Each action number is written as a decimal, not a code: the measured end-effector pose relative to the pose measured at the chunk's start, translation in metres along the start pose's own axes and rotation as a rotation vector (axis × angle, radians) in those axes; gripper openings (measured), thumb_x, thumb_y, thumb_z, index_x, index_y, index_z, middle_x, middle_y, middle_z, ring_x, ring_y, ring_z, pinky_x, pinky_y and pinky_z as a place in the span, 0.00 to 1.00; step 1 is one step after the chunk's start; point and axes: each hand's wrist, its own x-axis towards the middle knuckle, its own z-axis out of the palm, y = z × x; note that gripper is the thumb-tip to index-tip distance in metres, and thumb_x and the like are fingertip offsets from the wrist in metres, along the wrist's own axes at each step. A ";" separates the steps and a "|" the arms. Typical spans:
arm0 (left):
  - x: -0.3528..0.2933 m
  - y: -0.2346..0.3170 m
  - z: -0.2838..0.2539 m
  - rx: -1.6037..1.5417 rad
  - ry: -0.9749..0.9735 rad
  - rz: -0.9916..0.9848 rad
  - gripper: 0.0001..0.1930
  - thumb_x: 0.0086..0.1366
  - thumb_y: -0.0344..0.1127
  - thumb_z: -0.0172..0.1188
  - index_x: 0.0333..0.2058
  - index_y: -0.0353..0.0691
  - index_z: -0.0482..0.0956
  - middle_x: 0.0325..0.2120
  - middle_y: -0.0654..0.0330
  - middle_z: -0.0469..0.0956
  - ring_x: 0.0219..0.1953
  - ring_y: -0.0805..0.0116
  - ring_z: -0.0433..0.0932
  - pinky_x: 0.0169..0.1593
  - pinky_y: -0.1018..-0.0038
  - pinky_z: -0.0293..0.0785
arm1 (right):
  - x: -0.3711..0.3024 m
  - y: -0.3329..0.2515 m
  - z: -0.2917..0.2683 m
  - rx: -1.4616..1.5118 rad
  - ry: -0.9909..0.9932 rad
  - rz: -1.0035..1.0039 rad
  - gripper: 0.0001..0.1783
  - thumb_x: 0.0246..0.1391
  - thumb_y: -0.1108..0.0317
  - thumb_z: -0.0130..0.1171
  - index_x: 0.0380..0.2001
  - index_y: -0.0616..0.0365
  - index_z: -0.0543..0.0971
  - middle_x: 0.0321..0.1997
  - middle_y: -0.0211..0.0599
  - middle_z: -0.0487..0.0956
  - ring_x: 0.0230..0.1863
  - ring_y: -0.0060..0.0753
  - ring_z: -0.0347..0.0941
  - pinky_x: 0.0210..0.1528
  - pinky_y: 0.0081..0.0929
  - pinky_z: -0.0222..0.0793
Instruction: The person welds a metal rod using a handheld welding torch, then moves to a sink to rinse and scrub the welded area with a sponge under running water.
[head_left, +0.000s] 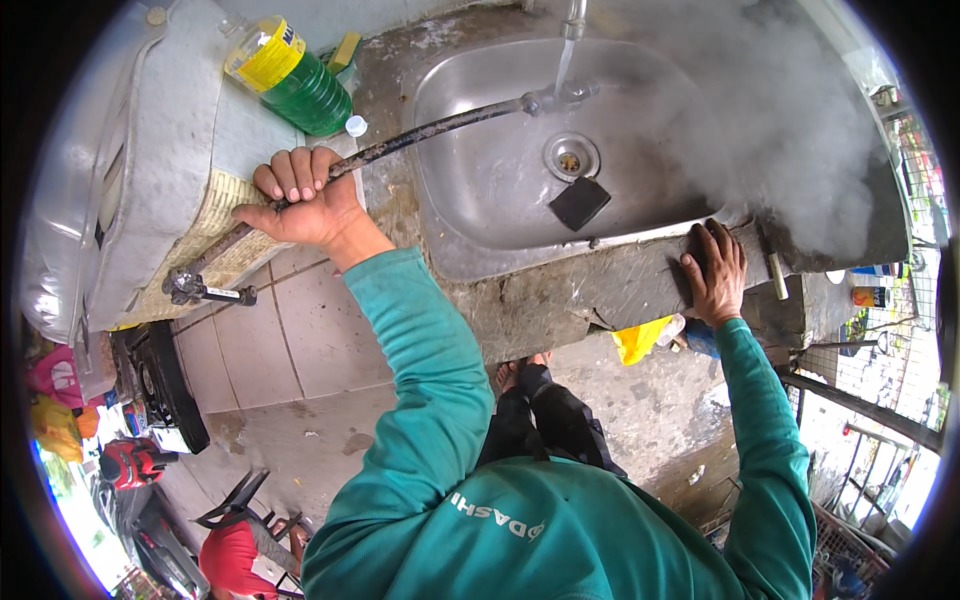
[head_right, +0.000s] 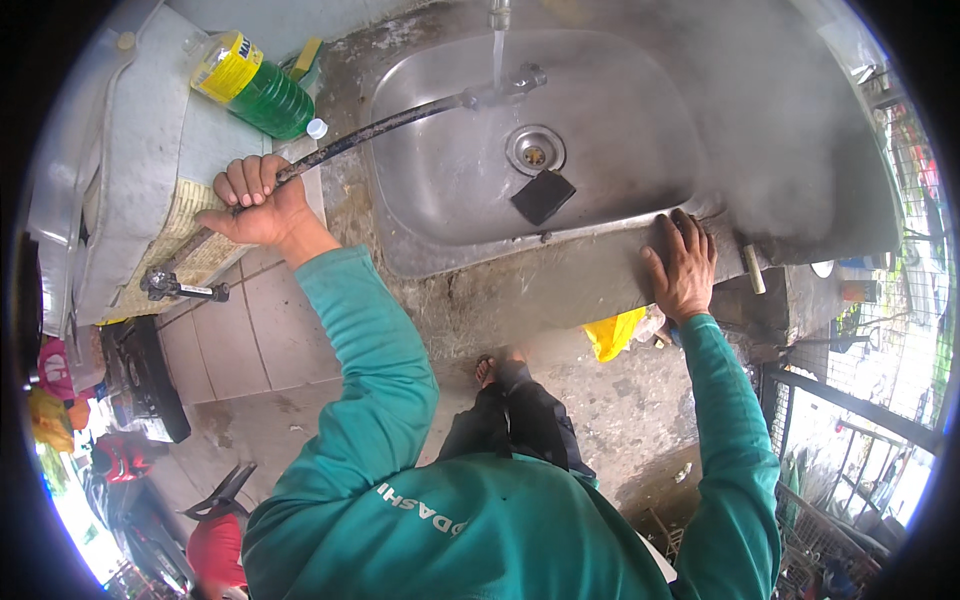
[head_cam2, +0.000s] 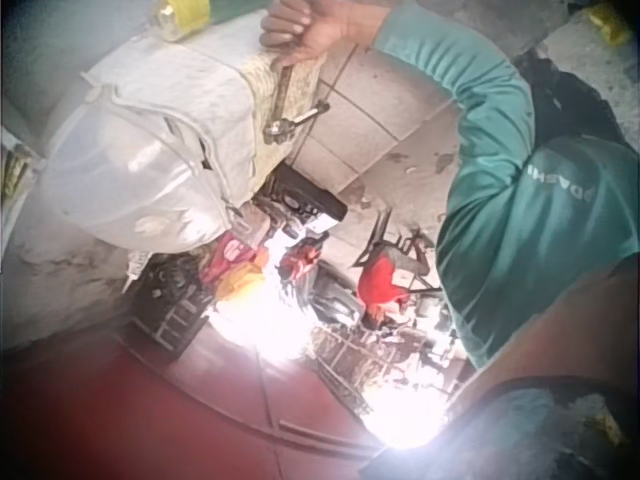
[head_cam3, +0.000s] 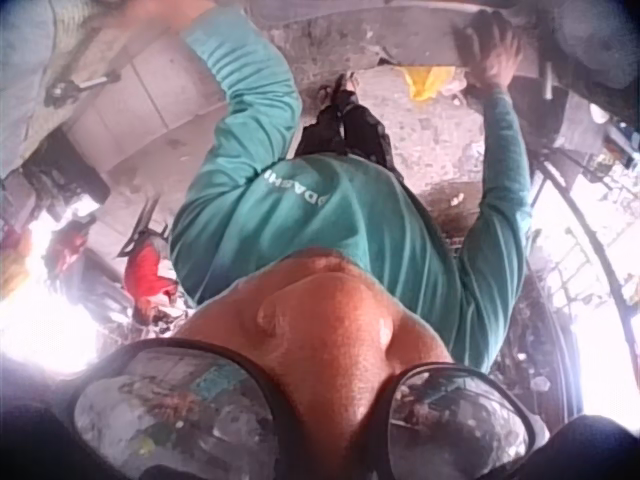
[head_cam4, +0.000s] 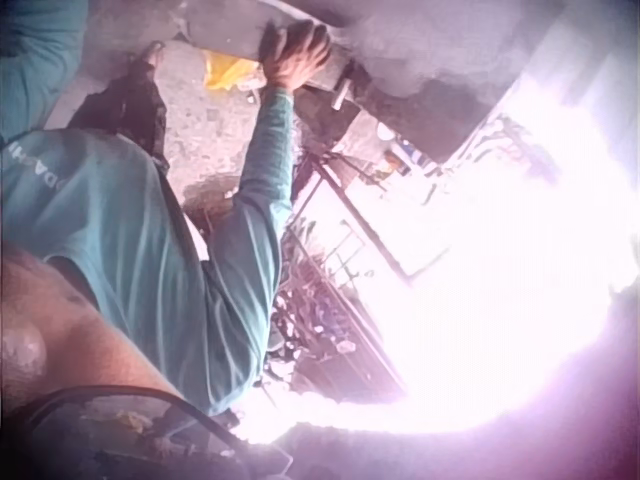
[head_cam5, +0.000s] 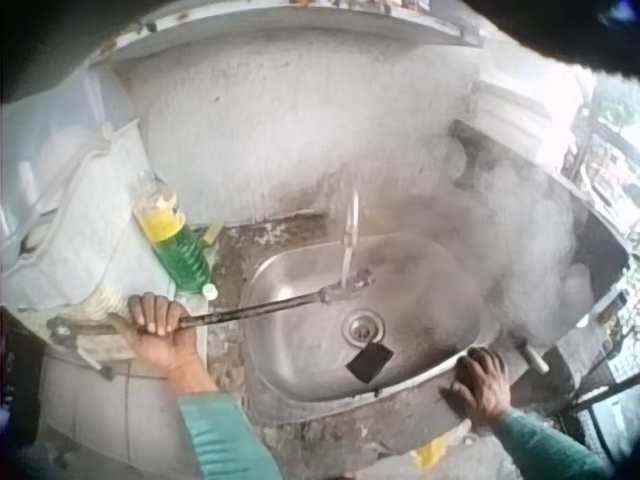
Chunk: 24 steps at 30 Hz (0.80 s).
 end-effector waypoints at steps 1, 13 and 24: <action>0.000 0.001 0.000 -0.004 -0.013 -0.002 0.39 0.63 0.82 0.39 0.16 0.49 0.62 0.12 0.70 0.58 0.15 0.77 0.57 0.21 0.79 0.55 | 0.001 -0.002 -0.001 0.002 -0.010 0.005 0.39 0.63 0.38 0.47 0.67 0.54 0.69 0.72 0.47 0.66 0.74 0.54 0.56 0.77 0.54 0.42; 0.001 -0.004 0.003 -0.106 -0.061 -0.050 0.39 0.64 0.81 0.37 0.16 0.49 0.62 0.12 0.70 0.59 0.16 0.76 0.59 0.22 0.78 0.57 | -0.003 -0.003 -0.001 0.016 0.002 0.040 0.37 0.59 0.44 0.55 0.65 0.54 0.71 0.71 0.48 0.66 0.74 0.53 0.56 0.77 0.53 0.44; 0.005 -0.001 -0.011 -0.063 -0.100 -0.044 0.40 0.64 0.80 0.38 0.17 0.47 0.65 0.12 0.68 0.59 0.15 0.75 0.58 0.23 0.77 0.56 | -0.003 -0.001 -0.003 -0.001 0.021 0.043 0.36 0.62 0.39 0.51 0.65 0.52 0.72 0.71 0.47 0.66 0.73 0.56 0.57 0.76 0.54 0.45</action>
